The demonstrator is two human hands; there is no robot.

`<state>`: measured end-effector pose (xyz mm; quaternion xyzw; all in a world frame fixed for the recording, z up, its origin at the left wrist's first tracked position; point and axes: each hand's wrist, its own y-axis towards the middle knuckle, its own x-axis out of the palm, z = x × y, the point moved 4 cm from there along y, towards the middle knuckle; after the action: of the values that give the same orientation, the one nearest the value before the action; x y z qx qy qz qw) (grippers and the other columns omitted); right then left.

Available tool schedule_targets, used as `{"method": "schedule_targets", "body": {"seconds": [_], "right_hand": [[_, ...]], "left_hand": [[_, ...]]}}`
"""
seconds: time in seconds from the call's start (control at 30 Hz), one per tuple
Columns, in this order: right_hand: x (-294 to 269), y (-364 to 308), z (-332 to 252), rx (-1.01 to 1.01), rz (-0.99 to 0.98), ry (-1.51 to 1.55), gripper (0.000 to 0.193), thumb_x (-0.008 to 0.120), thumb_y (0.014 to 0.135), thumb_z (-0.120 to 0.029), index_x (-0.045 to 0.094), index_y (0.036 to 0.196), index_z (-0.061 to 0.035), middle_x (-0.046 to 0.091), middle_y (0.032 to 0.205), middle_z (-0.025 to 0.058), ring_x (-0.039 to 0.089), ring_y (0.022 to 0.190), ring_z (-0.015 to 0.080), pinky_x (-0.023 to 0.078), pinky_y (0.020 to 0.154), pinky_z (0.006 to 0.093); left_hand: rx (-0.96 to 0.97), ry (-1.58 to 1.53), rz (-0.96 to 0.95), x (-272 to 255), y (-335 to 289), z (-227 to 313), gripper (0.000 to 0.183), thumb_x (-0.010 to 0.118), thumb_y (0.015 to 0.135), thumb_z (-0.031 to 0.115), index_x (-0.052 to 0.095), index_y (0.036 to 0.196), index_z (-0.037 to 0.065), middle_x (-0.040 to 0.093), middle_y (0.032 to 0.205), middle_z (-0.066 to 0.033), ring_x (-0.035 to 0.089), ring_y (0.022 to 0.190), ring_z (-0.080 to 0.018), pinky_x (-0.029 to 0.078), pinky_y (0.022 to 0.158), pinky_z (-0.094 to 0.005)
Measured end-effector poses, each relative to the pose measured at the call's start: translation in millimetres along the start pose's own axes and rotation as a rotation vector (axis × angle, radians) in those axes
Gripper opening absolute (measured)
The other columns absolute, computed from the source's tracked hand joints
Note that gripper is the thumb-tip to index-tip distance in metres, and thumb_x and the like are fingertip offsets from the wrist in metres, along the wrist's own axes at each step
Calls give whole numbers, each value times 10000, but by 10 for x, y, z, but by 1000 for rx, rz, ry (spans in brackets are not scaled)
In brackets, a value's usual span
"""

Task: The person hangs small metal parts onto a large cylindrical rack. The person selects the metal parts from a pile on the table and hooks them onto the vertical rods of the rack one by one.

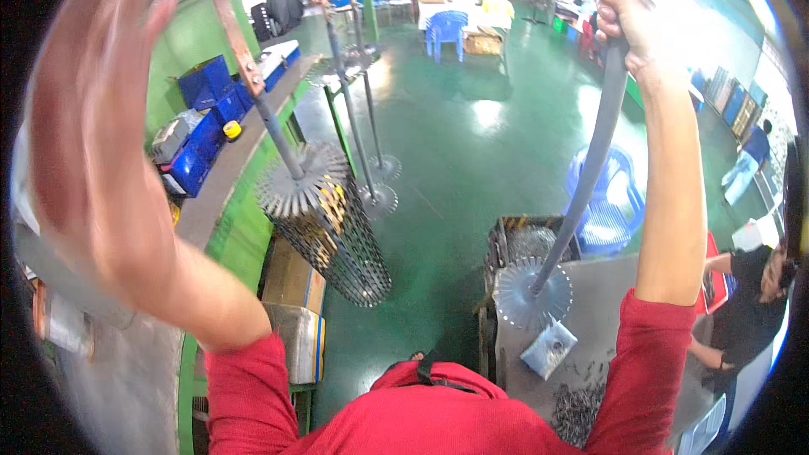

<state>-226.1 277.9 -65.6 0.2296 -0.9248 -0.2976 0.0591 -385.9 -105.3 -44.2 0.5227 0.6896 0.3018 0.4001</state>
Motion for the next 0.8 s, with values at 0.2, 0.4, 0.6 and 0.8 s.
{"method": "schedule_targets", "body": {"seconds": [0.2, 0.4, 0.6, 0.8], "right_hand": [[812, 398, 402, 52, -62, 3, 349, 706, 821, -372, 634, 897, -39, 363, 558, -85, 325, 458, 39, 308, 470, 233], [1472, 540, 1609, -9, -37, 162, 206, 584, 878, -242, 645, 877, -45, 470, 549, -36, 415, 433, 68, 323, 384, 245], [2202, 312, 3339, 256, -129, 502, 168, 524, 886, -150, 591, 944, -7, 609, 784, 78, 524, 595, 156, 423, 493, 298], [2813, -165, 4585, 275, -117, 768, 137, 534, 879, -77, 527, 1003, -16, 616, 1023, 110, 572, 907, 247, 495, 770, 371]], "left_hand": [[-970, -266, -52, 88, -1415, -365, 396, 521, 924, 110, 499, 1286, -49, 547, 1285, -161, 561, 1145, -241, 420, 997, -368], [-1408, -603, -142, 956, -2344, -998, 606, 678, 829, 103, 414, 1365, 1, 483, 1365, -143, 442, 1278, -228, 367, 1043, -362], [-1522, -571, -200, 1722, -2652, -1254, 748, 740, 775, 133, 336, 1390, -1, 463, 1364, -131, 422, 1284, -238, 339, 1062, -378], [-1691, -614, 272, 2000, -2650, -1362, 164, 691, 853, 183, 611, 831, 41, 543, 594, -1, 490, 494, -84, 389, 481, -247]]}}
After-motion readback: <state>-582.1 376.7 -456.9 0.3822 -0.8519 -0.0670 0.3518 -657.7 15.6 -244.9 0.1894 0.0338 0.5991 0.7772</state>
